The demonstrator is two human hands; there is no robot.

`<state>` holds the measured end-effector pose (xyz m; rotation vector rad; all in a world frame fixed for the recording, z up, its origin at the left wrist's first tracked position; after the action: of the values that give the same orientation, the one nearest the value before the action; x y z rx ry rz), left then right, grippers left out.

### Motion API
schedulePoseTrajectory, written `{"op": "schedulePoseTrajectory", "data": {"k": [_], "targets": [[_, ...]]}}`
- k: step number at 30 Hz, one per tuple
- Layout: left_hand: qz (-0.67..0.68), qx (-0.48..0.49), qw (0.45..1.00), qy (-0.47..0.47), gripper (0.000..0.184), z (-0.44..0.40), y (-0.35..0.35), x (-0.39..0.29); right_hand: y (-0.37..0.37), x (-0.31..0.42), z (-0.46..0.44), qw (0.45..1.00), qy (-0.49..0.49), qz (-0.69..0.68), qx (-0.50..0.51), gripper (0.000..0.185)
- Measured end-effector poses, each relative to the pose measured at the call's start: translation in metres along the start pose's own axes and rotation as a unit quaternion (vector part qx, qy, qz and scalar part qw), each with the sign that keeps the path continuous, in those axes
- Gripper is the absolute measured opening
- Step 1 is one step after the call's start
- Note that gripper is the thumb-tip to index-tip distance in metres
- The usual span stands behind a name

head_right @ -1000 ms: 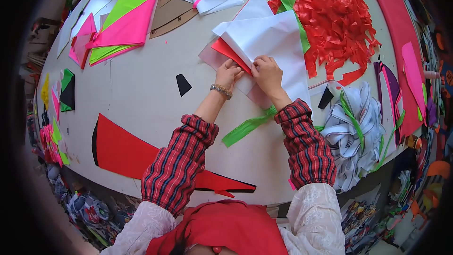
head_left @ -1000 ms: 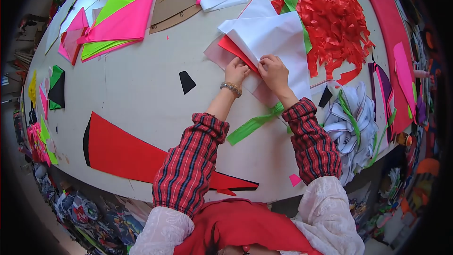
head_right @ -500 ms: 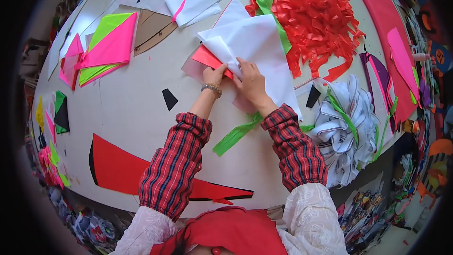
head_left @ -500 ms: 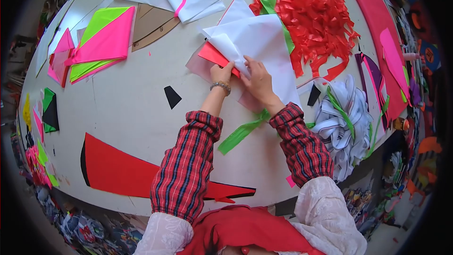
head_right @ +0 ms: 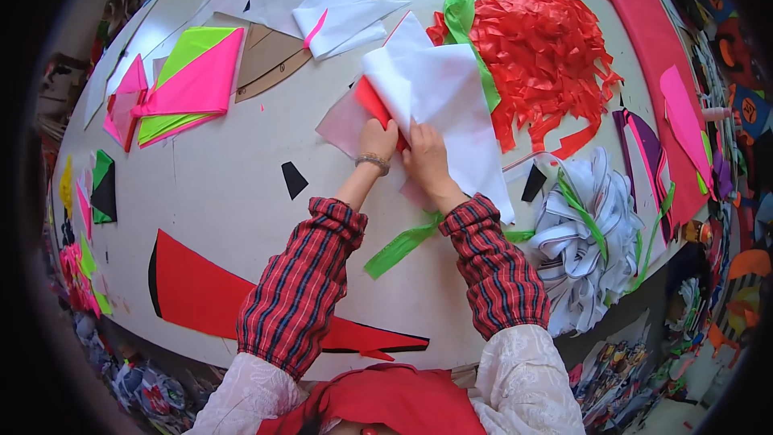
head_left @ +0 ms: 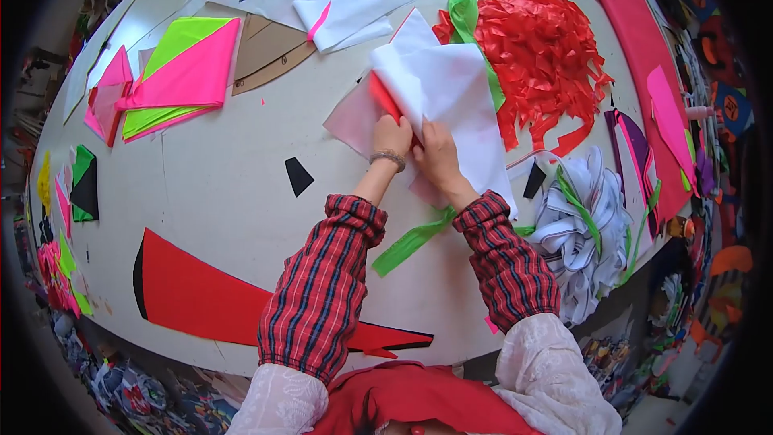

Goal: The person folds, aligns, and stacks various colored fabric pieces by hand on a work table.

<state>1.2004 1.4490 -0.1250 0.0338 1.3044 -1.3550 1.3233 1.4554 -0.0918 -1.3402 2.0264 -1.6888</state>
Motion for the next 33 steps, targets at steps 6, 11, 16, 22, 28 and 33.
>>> {"op": "schedulePoseTrajectory", "data": {"k": [6,11,16,22,28,33], "targets": [[-0.032,-0.017,0.999,0.015,0.026,0.008,-0.020,-0.005,-0.004,-0.004,-0.008,0.999,-0.025,0.025,0.007,0.029],[0.302,-0.006,0.951,-0.059,0.023,0.061,-0.100,0.043,-0.022,-0.012,-0.022,0.997,-0.049,0.061,-0.014,0.010],[0.437,-0.130,0.886,-0.087,0.010,0.149,-0.224,0.109,-0.009,-0.002,-0.009,0.992,-0.096,0.080,-0.028,0.005],[0.572,-0.182,0.791,-0.118,0.016,0.247,-0.355,0.189,-0.073,-0.049,-0.045,0.984,0.154,-0.094,0.008,0.031],[0.576,-0.209,0.776,-0.149,0.020,0.316,-0.399,0.254,-0.190,-0.025,-0.111,0.986,0.072,-0.143,-0.047,0.031],[0.609,-0.188,0.758,-0.139,0.024,0.333,-0.402,0.257,-0.183,0.071,-0.084,0.972,-0.198,0.119,-0.049,0.046]]}}
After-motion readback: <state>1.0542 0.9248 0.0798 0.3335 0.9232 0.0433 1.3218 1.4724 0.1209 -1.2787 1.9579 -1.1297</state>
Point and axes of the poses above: each hand's wrist, its own z-axis away from the middle knuckle, its own y-axis out of the palm, x = y × z, the point moved 7 cm from there along -z, towards the middle knuckle, and after that the axes turned 12 degrees about -y, right-handed, at the moved point
